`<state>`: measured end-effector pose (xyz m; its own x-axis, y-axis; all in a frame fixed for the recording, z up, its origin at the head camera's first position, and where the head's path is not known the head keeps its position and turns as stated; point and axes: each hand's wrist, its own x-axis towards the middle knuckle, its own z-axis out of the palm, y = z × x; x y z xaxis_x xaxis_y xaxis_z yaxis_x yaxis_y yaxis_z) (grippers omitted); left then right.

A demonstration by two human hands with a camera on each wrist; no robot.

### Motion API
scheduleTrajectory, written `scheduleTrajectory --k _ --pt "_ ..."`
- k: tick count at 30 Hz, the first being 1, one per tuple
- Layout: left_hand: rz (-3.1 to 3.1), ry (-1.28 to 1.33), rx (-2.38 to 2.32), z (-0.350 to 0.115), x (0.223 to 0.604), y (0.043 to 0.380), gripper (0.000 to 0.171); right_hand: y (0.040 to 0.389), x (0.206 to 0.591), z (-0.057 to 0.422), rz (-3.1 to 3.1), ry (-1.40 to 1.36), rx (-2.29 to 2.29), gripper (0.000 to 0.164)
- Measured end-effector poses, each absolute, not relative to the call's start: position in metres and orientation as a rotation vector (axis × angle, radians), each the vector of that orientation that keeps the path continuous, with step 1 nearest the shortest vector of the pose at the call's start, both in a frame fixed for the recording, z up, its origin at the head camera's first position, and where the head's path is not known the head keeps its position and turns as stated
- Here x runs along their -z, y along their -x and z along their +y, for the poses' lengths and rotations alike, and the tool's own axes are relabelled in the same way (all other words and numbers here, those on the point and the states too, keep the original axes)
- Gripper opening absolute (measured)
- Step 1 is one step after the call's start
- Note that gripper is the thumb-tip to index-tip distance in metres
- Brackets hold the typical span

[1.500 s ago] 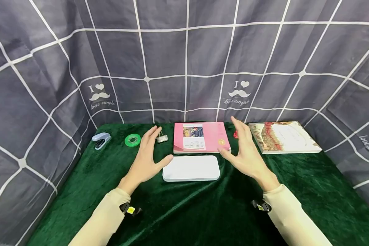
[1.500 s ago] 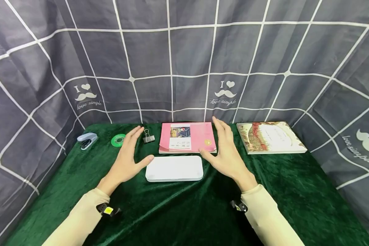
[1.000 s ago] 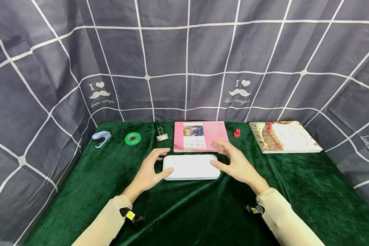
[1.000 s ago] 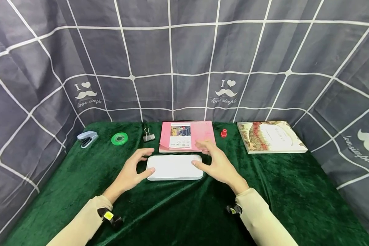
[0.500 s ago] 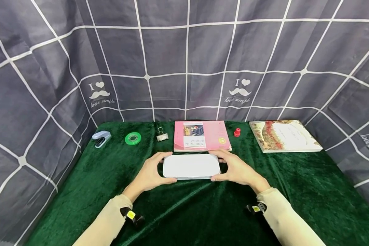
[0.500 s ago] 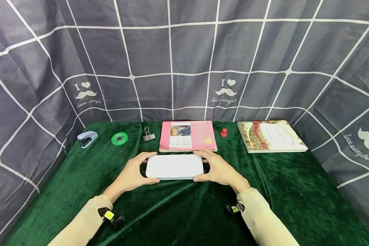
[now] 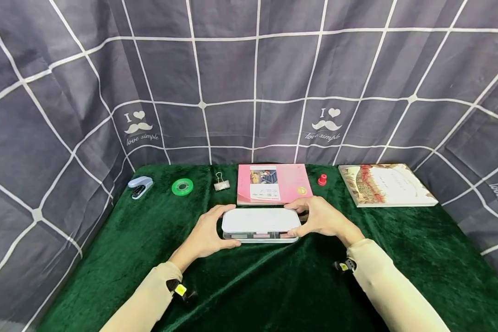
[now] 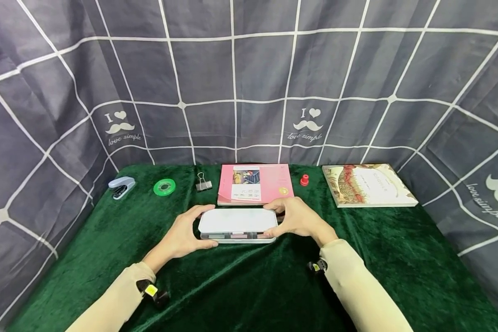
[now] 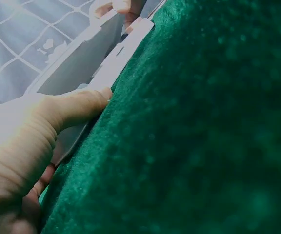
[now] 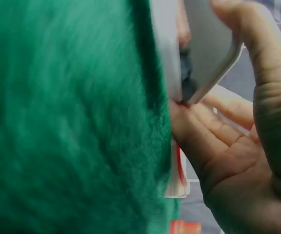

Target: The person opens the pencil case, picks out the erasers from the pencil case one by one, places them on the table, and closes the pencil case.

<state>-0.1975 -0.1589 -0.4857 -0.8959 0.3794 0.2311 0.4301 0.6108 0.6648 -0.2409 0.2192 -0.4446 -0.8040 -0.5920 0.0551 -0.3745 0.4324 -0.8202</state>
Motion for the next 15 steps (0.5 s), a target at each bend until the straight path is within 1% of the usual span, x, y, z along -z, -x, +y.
scheduleTrajectory --k 4,7,8,10,12,15 --pt "-2.699 0.657 1.302 -0.158 0.489 0.198 0.109 0.248 0.441 0.223 2.381 0.822 1.319 0.057" --pt "-2.646 0.609 1.431 -0.158 0.491 0.199 0.109 0.252 0.439 0.223 2.352 0.724 1.349 0.044" --pt "-2.64 0.589 1.448 -0.159 0.491 0.199 0.108 0.253 0.439 0.222 2.339 0.677 1.364 0.043" --pt "-2.642 0.571 1.443 -0.159 0.491 0.199 0.104 0.255 0.438 0.22 2.288 0.578 1.429 0.046" --pt "-2.658 0.576 1.397 -0.159 0.491 0.199 0.099 0.257 0.437 0.217 2.242 0.48 1.5 0.053" --pt "-2.677 0.595 1.342 -0.16 0.491 0.199 0.092 0.257 0.437 0.214 2.253 0.415 1.542 0.064"
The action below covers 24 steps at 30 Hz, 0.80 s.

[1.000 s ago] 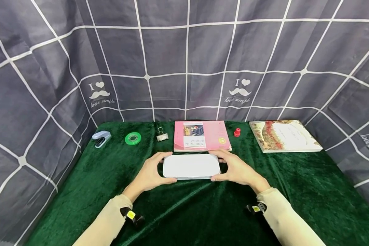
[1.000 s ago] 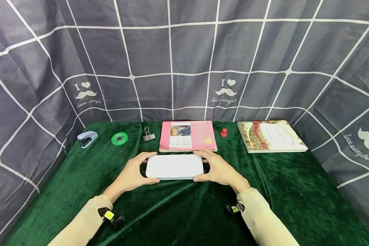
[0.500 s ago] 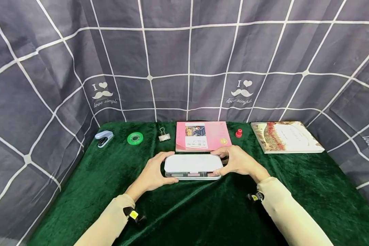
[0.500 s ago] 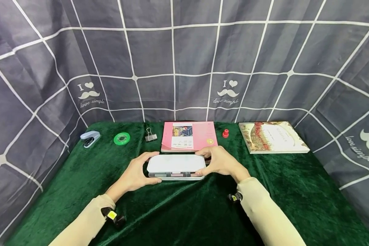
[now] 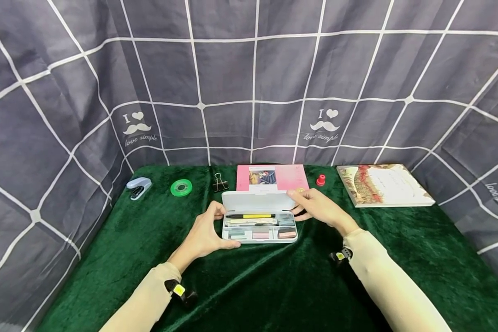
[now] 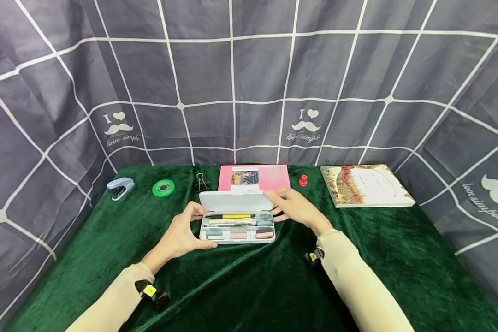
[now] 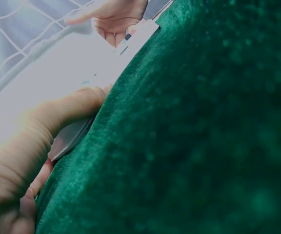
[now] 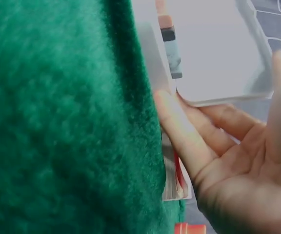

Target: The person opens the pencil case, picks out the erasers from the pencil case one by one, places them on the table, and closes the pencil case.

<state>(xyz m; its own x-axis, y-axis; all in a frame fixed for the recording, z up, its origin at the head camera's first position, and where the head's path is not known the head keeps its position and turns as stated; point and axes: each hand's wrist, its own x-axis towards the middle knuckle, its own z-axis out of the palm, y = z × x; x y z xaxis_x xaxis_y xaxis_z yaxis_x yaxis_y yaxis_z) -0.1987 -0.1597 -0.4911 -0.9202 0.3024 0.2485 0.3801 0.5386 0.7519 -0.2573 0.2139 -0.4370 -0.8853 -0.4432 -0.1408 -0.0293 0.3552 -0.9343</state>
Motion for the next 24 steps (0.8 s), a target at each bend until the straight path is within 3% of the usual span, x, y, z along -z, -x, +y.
scheduleTrajectory --k 5,10,14,20,24 --pt "-2.714 0.603 1.31 -0.16 0.491 0.198 0.096 0.254 0.439 0.217 2.333 0.371 1.591 0.064" --pt "-2.728 0.592 1.322 -0.16 0.488 0.199 0.098 0.245 0.436 0.226 2.635 0.475 1.608 0.029" --pt "-2.731 0.595 1.312 -0.162 0.487 0.199 0.098 0.235 0.431 0.221 2.743 0.745 1.525 0.003" --pt "-2.733 0.607 1.308 -0.162 0.489 0.2 0.098 0.227 0.426 0.199 2.787 1.193 1.044 0.023" --pt "-2.746 0.605 1.301 -0.161 0.489 0.2 0.099 0.224 0.426 0.195 2.707 1.297 0.833 0.032"
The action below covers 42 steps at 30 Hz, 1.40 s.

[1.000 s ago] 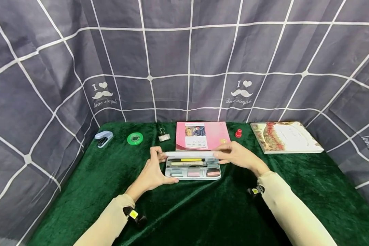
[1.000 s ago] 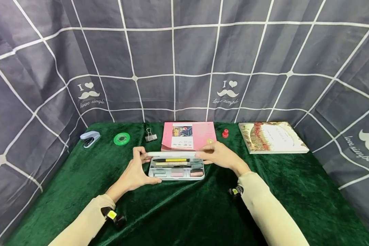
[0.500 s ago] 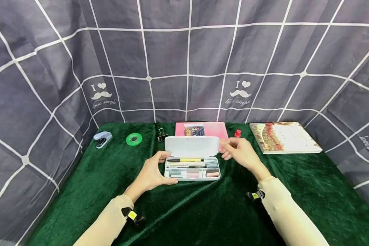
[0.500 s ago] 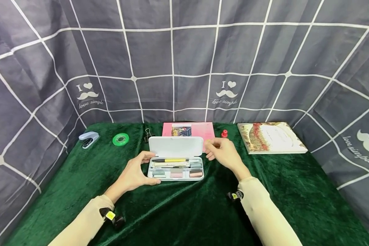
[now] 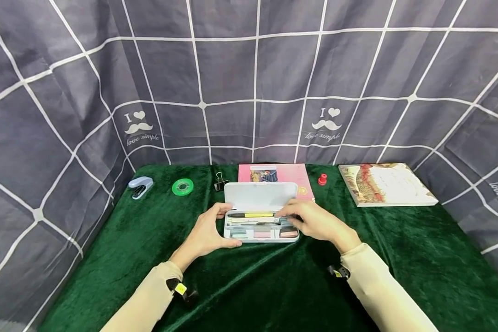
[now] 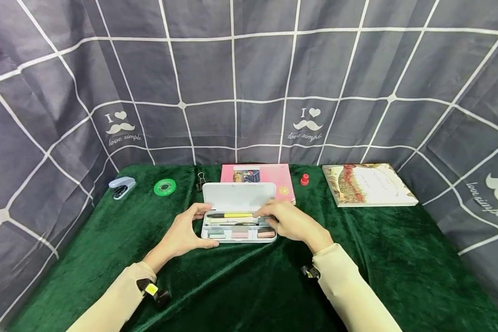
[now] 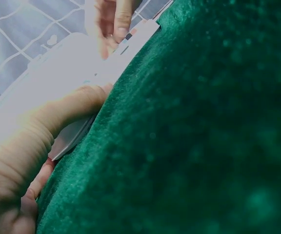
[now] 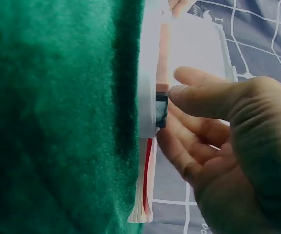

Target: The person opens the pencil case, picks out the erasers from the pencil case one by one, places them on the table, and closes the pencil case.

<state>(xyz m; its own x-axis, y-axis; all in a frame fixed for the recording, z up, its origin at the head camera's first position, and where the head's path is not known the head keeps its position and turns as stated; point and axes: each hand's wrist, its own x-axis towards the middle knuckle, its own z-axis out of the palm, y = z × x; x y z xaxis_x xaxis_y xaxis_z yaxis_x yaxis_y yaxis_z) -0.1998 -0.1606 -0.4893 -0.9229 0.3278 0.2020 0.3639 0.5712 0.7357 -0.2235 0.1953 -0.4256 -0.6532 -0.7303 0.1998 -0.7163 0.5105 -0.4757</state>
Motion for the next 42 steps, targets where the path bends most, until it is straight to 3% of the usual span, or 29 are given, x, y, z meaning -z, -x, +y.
scheduleTrajectory --k 16,23,31,42 --pt "-2.754 0.621 1.24 -0.163 0.489 0.2 0.099 0.225 0.419 0.203 2.842 1.278 1.031 0.029" --pt "-2.756 0.605 1.268 -0.164 0.49 0.2 0.091 0.227 0.395 0.252 3.067 1.085 0.925 0.03" --pt "-2.764 0.585 1.261 -0.164 0.491 0.199 0.09 0.231 0.418 0.322 3.1 0.794 0.759 0.025" --pt "-2.761 0.601 1.267 -0.16 0.488 0.2 0.09 0.225 0.432 0.342 3.044 0.697 0.683 0.026"
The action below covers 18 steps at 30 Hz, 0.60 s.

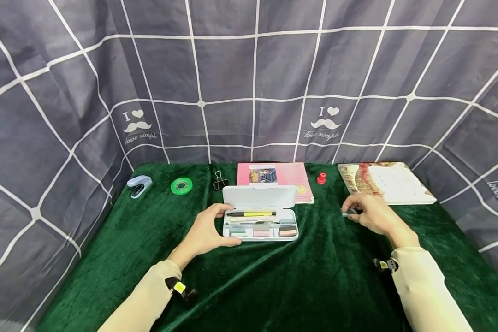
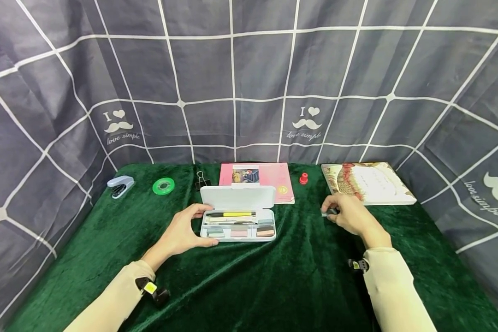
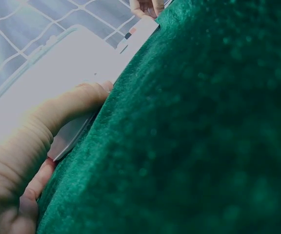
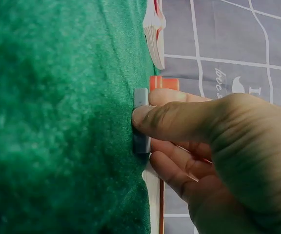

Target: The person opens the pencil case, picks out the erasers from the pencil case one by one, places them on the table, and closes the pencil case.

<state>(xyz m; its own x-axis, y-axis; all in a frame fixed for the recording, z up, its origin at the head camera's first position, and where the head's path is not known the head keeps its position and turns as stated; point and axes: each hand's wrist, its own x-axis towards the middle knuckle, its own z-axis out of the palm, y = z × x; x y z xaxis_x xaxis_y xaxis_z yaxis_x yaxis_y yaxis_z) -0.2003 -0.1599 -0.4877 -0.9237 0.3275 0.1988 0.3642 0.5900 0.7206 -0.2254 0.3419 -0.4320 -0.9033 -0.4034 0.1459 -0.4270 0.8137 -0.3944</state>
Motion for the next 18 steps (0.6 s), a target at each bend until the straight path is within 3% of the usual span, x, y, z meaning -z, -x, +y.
scheduleTrajectory --k 9,18 --pt "-2.756 0.604 1.269 -0.16 0.489 0.2 0.091 0.221 0.418 0.331 -2.933 -0.658 -0.654 0.034" --pt "-2.753 0.609 1.274 -0.159 0.487 0.201 0.09 0.216 0.392 0.245 -2.714 -0.942 -1.021 0.028"
